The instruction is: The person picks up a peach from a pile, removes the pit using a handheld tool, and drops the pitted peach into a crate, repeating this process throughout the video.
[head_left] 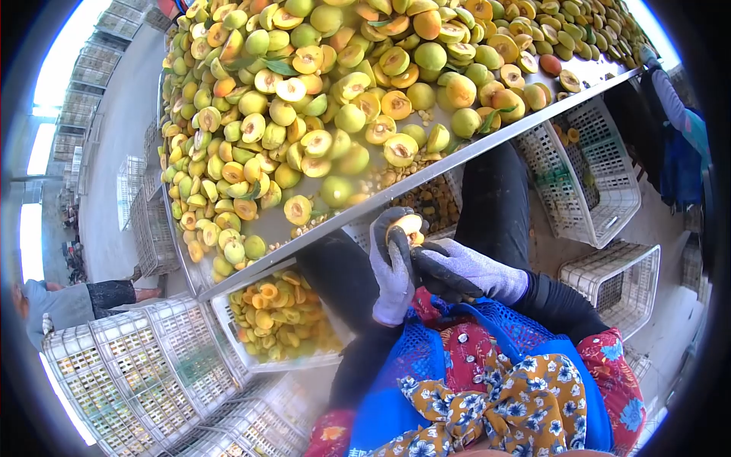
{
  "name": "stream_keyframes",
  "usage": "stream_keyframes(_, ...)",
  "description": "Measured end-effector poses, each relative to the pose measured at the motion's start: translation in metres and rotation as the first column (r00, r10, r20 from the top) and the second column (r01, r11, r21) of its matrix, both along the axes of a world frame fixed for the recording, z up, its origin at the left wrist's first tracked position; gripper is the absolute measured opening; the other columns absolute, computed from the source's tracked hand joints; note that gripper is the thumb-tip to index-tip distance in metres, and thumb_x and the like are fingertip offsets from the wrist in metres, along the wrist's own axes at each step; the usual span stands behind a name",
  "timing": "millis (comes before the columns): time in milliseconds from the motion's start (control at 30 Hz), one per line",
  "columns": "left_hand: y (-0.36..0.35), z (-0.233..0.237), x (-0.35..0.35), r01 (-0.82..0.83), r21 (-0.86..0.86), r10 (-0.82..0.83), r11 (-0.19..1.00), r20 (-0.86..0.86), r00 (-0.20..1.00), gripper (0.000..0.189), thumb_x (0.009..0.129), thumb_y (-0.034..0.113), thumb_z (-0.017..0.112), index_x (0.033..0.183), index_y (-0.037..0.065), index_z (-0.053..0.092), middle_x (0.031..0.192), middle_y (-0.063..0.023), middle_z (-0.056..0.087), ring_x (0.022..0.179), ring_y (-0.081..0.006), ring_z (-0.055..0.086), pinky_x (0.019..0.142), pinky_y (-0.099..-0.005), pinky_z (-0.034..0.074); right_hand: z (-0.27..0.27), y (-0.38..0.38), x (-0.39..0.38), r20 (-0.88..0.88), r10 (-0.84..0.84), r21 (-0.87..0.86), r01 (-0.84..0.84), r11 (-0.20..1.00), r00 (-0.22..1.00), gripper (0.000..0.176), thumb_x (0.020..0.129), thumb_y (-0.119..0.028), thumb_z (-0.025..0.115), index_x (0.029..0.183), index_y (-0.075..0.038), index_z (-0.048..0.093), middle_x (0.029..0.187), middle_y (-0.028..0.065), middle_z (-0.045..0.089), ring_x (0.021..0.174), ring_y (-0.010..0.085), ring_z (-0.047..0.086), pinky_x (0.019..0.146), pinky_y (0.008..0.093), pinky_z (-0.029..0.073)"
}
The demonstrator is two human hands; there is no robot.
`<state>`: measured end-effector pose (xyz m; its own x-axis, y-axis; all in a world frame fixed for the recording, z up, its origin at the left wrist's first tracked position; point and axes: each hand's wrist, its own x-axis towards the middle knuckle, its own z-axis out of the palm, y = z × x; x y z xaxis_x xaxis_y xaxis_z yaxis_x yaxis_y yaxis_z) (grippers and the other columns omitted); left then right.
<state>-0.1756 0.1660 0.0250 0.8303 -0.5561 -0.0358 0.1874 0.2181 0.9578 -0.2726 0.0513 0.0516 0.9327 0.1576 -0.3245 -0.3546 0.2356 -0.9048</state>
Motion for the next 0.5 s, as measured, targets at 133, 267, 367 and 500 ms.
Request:
stream_keyframes(133,-0.001,-0.004,0.002,0.062,-0.03,-0.065,0.998,-0.142,0.988,0.043,0.103,0.038,0.048,0.123,0.0,0.051,0.111,-0.0122,0.062,0.09,-0.0189,0.064,0.079,-0.0296,0.052,0.017,-0.007,0.001,-0.139,-0.104,0.338,0.146,0.93,0.985,0.023,0.098,-0.024,0.051,0.098,-0.001,0.055,0.076,-0.0007,0.052,0.055,0.005,0.05,0.046,0.02,0.04)
stream_keyframes(267,-0.005,0.0,0.005,0.066,-0.071,-0.077,0.995,-0.161,0.984,0.044,0.104,0.039,0.046,0.123,0.0,0.051,0.111,-0.0123,0.062,0.094,-0.022,0.065,0.081,-0.0323,0.054,0.026,-0.005,0.003,-0.221,-0.168,0.316,0.233,0.92,0.961,0.036,0.102,-0.033,0.048,0.09,0.0,0.057,0.069,0.0033,0.056,0.056,0.0107,0.056,0.048,0.026,0.043)
stream_keyframes(367,-0.008,0.002,0.002,0.027,-0.062,-0.032,0.998,-0.088,0.996,0.044,0.104,0.04,0.046,0.123,0.0,0.051,0.111,-0.0122,0.062,0.095,-0.0231,0.065,0.082,-0.0348,0.054,0.024,0.004,0.005,-0.045,-0.241,-0.315,0.215,0.924,0.969,0.038,0.102,-0.032,0.048,0.093,0.004,0.057,0.068,0.0134,0.058,0.062,0.024,0.062,0.058,0.037,0.049)
stream_keyframes(500,-0.005,0.004,0.002,0.037,0.007,-0.037,0.999,0.02,0.999,0.047,0.103,0.043,0.044,0.123,0.0,0.05,0.11,-0.0133,0.063,0.094,-0.024,0.066,0.083,-0.0376,0.055,0.0,0.017,-0.001,0.193,-0.268,-0.595,0.33,0.733,0.944,0.04,0.101,-0.036,0.051,0.09,0.003,0.057,0.067,0.0139,0.058,0.06,0.0253,0.063,0.056,0.0395,0.049)
